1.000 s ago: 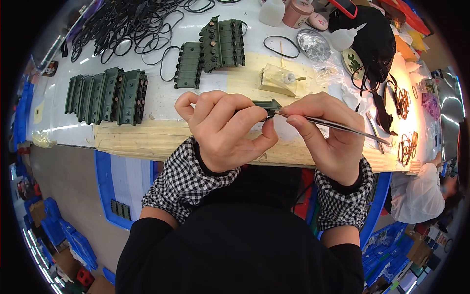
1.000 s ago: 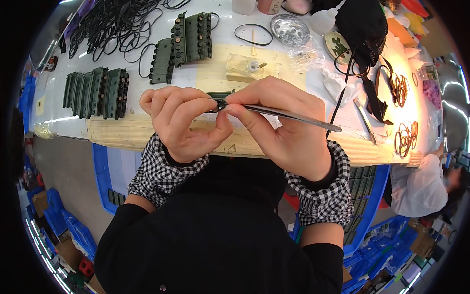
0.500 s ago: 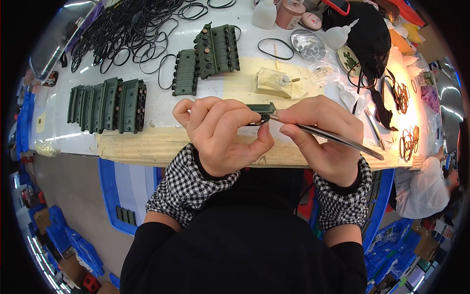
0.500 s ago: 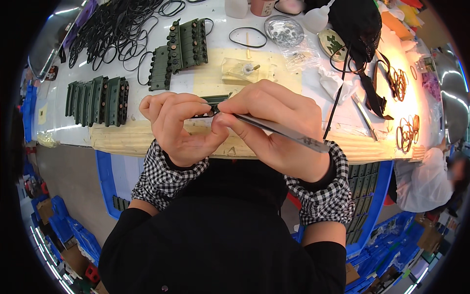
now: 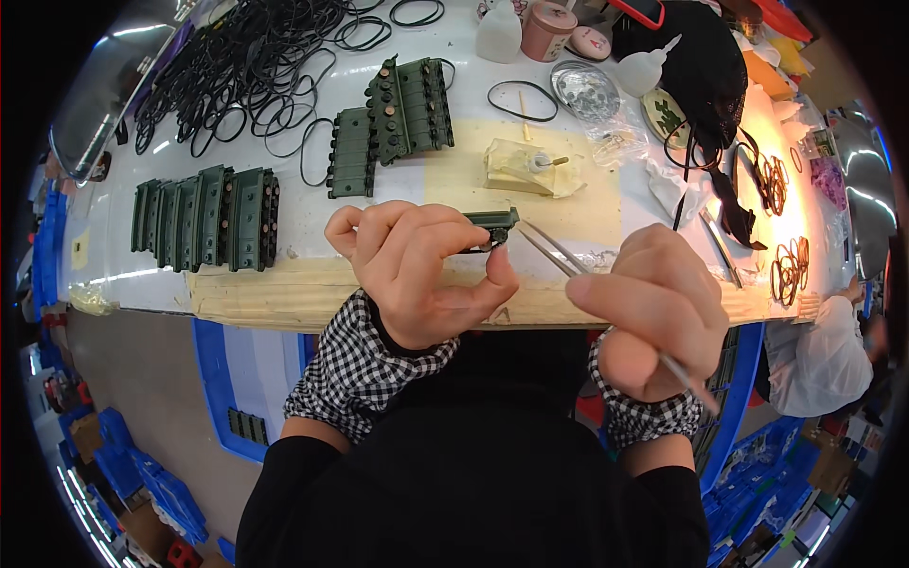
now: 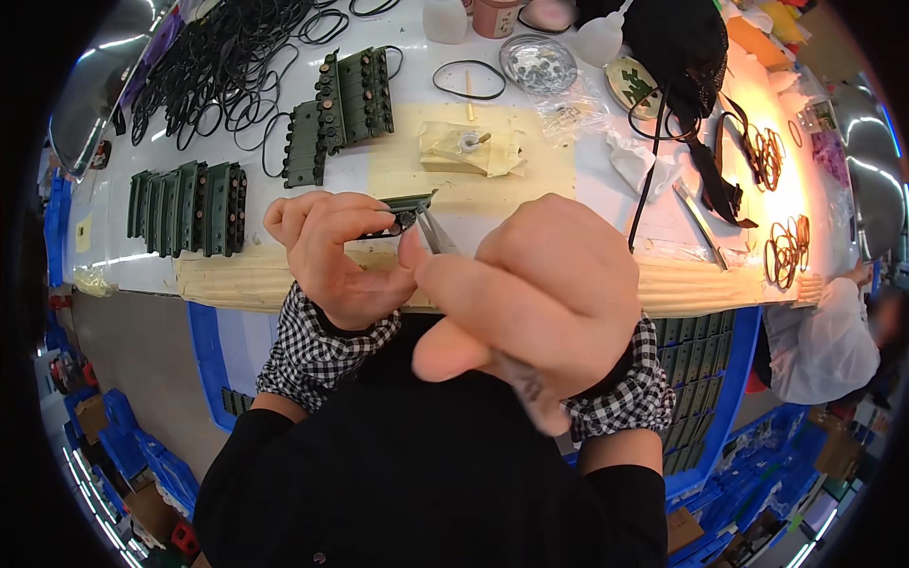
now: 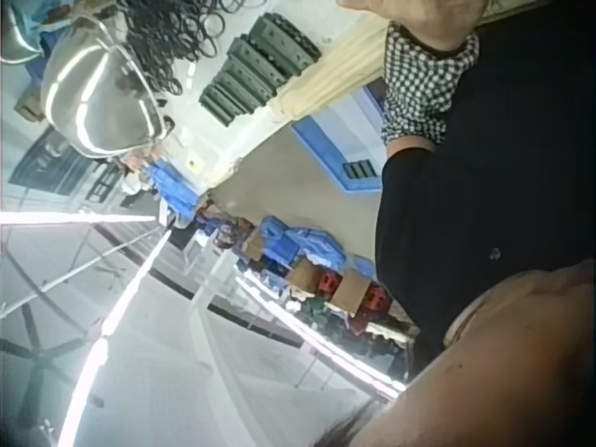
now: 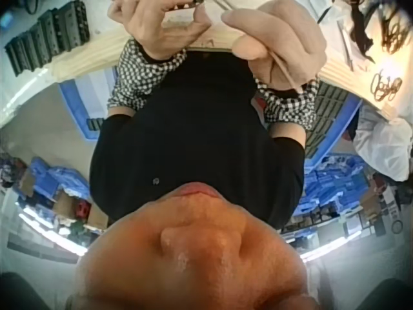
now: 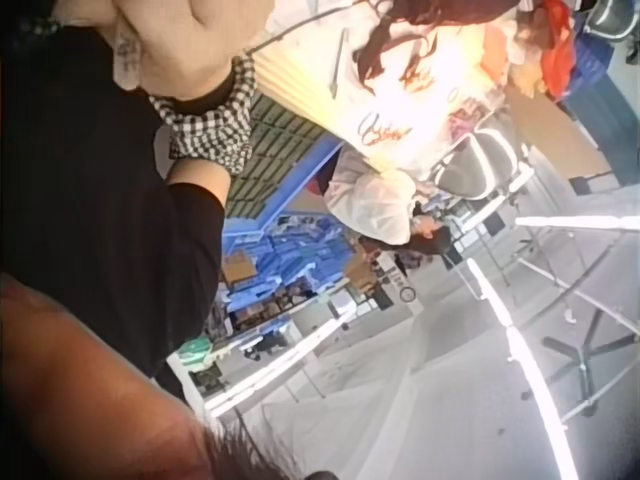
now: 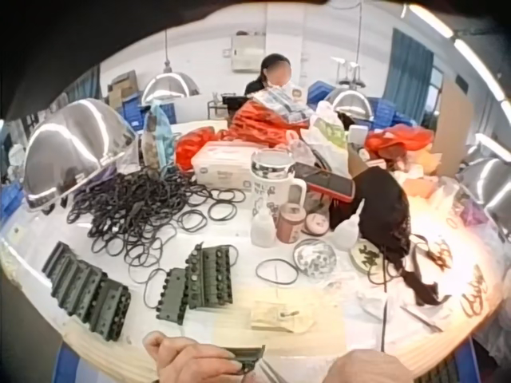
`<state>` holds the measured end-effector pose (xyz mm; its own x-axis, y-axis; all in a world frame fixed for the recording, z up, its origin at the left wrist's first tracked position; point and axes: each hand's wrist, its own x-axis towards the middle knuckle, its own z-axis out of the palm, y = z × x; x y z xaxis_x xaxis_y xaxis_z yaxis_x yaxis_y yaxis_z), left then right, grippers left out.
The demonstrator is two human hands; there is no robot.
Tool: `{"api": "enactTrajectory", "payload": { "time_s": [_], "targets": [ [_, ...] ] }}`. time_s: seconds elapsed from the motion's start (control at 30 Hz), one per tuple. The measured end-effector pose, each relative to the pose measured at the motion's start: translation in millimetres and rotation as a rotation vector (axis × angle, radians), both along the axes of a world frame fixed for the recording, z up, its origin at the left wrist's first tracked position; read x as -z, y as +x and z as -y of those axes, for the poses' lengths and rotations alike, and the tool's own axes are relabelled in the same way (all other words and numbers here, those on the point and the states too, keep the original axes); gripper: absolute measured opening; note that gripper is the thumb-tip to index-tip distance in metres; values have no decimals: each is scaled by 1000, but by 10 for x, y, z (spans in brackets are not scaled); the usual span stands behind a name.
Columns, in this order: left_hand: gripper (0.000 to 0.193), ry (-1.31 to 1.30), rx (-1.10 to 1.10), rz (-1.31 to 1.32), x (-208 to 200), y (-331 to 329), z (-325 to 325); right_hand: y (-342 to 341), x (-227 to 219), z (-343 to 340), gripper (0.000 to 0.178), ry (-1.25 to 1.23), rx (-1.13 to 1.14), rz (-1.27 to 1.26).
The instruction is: Assemble toy tanks by installing internal components like circuit boards and wiring into the chassis using tweezers.
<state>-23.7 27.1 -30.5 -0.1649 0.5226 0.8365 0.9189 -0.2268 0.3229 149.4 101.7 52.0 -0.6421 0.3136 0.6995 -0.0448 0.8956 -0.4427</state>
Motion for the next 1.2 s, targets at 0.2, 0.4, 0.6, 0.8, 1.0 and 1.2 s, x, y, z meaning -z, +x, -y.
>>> {"api": "enactTrajectory", "payload": {
  "time_s": [0.2, 0.4, 0.6, 0.8, 1.0, 1.2],
  "targets": [
    [27, -32, 42, 27, -70, -9, -18, -62, -62, 136, 46, -137, -215, -350],
    [29, -44, 12, 150, 22, 61, 2, -210, -83, 607, 42, -658, -441, -587],
    [28, -80, 82, 407, 47, 34, 41, -324, -99, 755, 42, -864, -314, -629],
    [21, -90, 461, 1032, 29, -54, 81, -374, -224, 584, 49, -708, -278, -835],
    [17, -135, 688, 1496, -51, -88, 223, -144, -99, 396, 40, -641, -593, -629],
    [22, -379, 767, 1704, -281, 8, 203, 368, 60, 33, 77, -673, 171, -434]
  ]
}}
